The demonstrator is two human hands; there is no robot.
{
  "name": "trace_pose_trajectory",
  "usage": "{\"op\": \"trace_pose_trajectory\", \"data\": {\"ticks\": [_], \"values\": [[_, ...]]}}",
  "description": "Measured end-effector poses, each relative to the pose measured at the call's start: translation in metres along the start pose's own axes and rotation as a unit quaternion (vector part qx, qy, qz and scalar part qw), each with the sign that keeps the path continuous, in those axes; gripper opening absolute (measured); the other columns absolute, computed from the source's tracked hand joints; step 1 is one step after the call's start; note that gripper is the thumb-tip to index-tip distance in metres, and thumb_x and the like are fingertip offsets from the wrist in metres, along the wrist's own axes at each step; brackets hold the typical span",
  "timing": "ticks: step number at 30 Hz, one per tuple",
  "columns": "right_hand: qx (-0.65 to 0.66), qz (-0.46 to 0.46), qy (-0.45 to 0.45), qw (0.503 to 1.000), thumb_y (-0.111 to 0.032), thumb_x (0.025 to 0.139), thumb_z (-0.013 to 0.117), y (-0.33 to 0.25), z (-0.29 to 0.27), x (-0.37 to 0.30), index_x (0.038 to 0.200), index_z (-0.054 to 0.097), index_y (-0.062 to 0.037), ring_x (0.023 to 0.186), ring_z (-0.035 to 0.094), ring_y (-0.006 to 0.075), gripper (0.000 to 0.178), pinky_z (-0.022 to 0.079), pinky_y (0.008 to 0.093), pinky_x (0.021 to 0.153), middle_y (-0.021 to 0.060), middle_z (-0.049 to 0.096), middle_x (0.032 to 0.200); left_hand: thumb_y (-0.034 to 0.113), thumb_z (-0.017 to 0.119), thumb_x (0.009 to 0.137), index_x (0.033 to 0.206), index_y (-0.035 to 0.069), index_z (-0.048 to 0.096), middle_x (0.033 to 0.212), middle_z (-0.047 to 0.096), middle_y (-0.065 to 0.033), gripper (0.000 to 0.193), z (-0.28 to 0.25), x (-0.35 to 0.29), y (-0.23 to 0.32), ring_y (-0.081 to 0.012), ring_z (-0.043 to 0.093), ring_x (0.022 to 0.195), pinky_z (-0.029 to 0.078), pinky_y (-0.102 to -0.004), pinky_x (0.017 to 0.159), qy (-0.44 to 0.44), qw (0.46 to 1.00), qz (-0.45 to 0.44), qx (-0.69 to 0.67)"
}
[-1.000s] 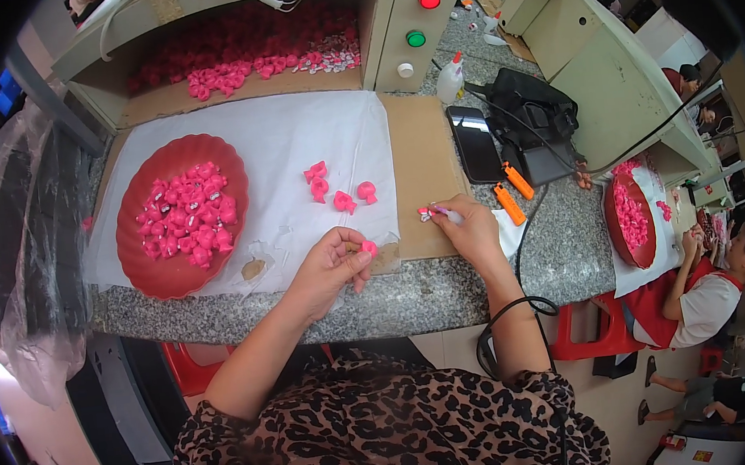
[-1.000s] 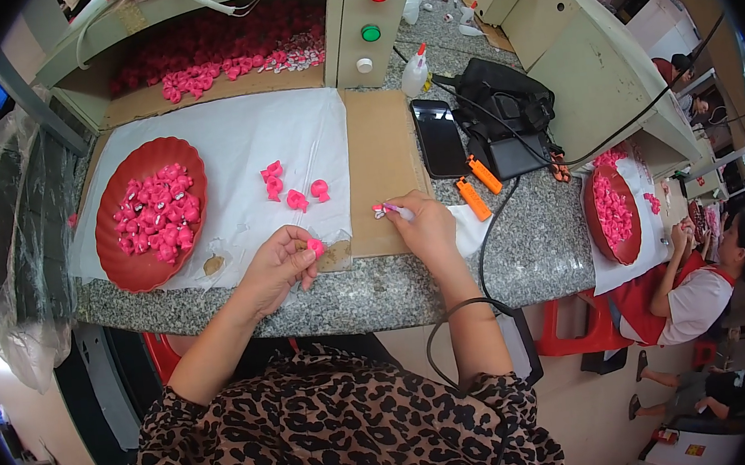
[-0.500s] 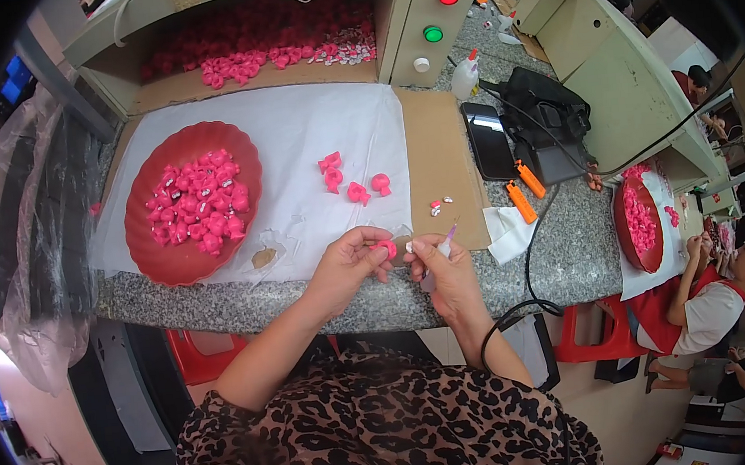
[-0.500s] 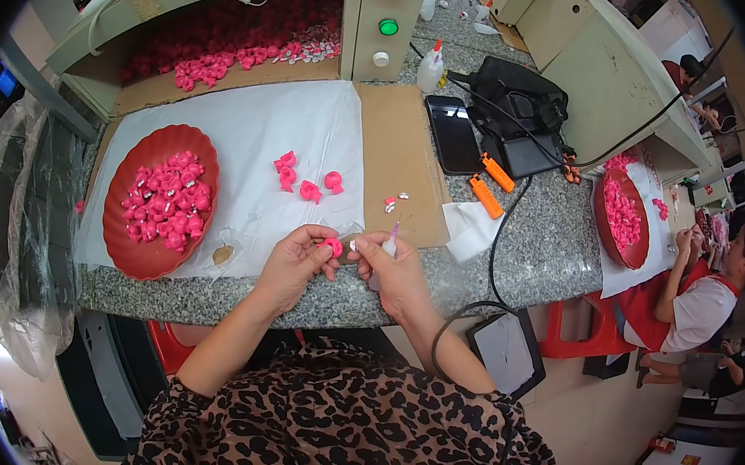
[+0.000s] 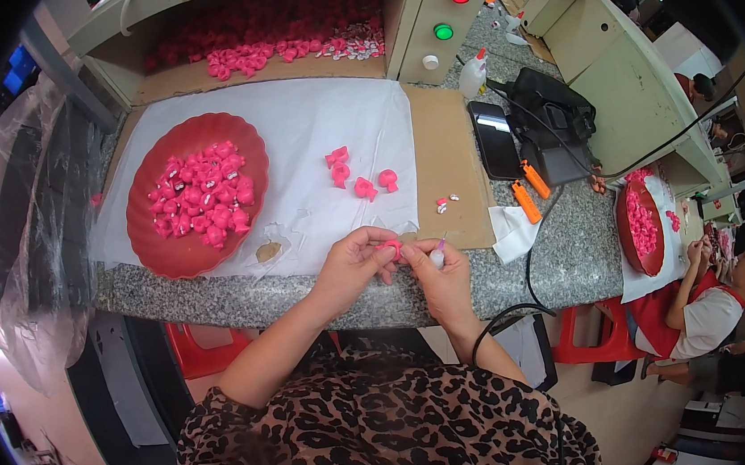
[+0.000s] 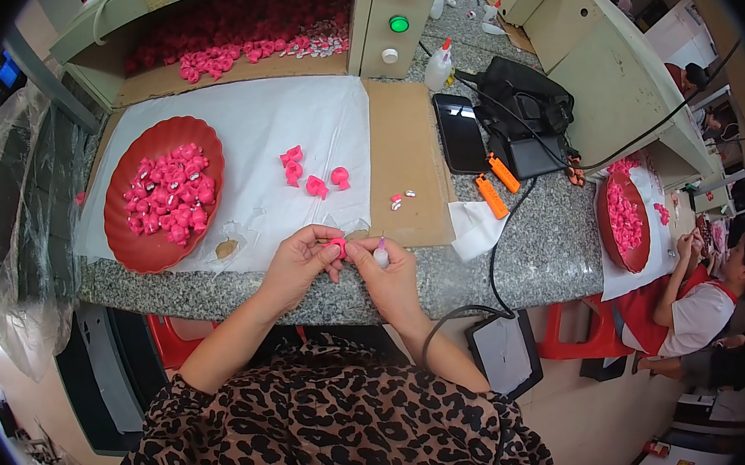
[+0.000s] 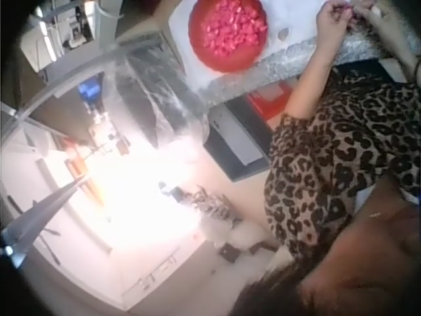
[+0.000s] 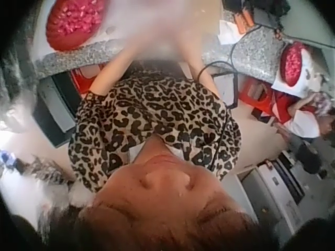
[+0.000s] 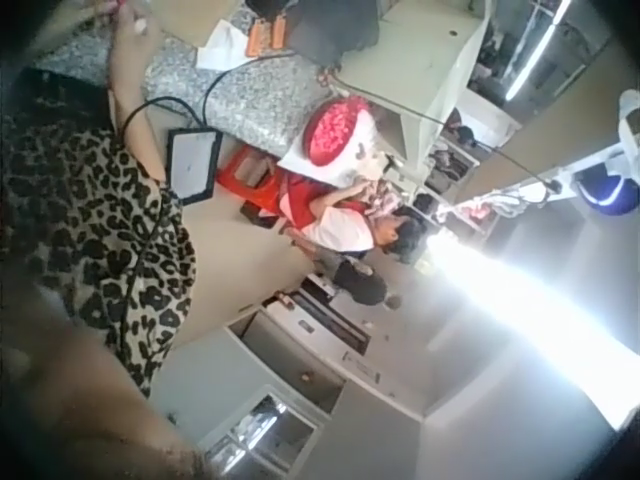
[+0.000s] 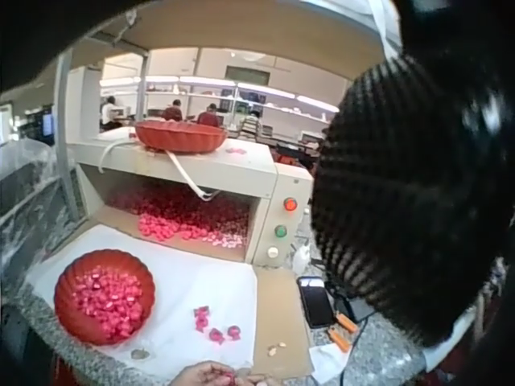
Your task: The person retrieves plastic toy pieces from inside a machine, applies glue to the pieces using a squeeze bottle, and attaches small parts to them.
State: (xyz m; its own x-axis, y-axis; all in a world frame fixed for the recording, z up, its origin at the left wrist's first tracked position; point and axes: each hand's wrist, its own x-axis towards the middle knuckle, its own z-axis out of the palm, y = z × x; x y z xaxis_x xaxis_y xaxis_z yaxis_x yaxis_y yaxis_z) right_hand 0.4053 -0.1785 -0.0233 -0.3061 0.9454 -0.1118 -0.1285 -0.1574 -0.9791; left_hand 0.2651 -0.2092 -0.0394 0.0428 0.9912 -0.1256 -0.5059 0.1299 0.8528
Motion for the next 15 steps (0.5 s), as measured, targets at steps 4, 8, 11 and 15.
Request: {"op": "trace_pose_trajectory", "data": {"ticks": [4,8,11,15], "values": [[-0.036,-0.009,-0.003,0.999,-0.008,0.078,0.061,0.003,-0.003,0.002,0.085,0.059,0.0016,0.066,0.051,0.0054,0.013,0.041,0.0178,0.060,0.0020,0.059,0.072,0.008,0.052,0.083,0.099,-0.001,0.049,0.079,0.057,-0.0071,0.019,-0.002,0.000,0.000,-0.0109,0.054,0.065,0.046,-0.0228,0.054,-0.007,1.000,-0.011,0.013],[0.023,0.056,0.002,0.998,-0.010,0.078,0.061,-0.009,0.000,0.005,0.088,0.058,0.0000,0.066,0.052,0.0056,0.015,0.040,0.0169,0.057,0.0017,0.059,0.071,0.008,0.052,0.083,0.098,-0.001,0.049,0.079,0.057,-0.0076,0.018,-0.003,0.000,-0.001,-0.0109,0.054,0.064,0.046,-0.0226,0.054,-0.008,1.000,-0.007,-0.011],[0.017,0.122,-0.038,0.992,-0.012,0.078,0.061,-0.015,-0.001,0.006,0.088,0.058,-0.0022,0.059,0.051,0.0050,0.015,0.037,0.0154,0.050,0.0020,0.059,0.069,0.007,0.053,0.083,0.097,-0.001,0.049,0.079,0.058,-0.0088,0.017,-0.002,-0.001,-0.002,-0.0108,0.054,0.063,0.046,-0.0225,0.054,-0.005,1.000,0.001,-0.014],[0.042,0.160,-0.073,0.983,-0.015,0.078,0.061,-0.012,-0.006,0.011,0.085,0.058,-0.0037,0.050,0.045,0.0038,0.013,0.031,0.0144,0.043,0.0030,0.059,0.067,0.005,0.053,0.082,0.096,-0.002,0.049,0.079,0.058,-0.0096,0.015,-0.001,-0.002,-0.004,-0.0120,0.056,0.065,0.047,-0.0233,0.053,-0.003,0.999,0.032,-0.006]]}}
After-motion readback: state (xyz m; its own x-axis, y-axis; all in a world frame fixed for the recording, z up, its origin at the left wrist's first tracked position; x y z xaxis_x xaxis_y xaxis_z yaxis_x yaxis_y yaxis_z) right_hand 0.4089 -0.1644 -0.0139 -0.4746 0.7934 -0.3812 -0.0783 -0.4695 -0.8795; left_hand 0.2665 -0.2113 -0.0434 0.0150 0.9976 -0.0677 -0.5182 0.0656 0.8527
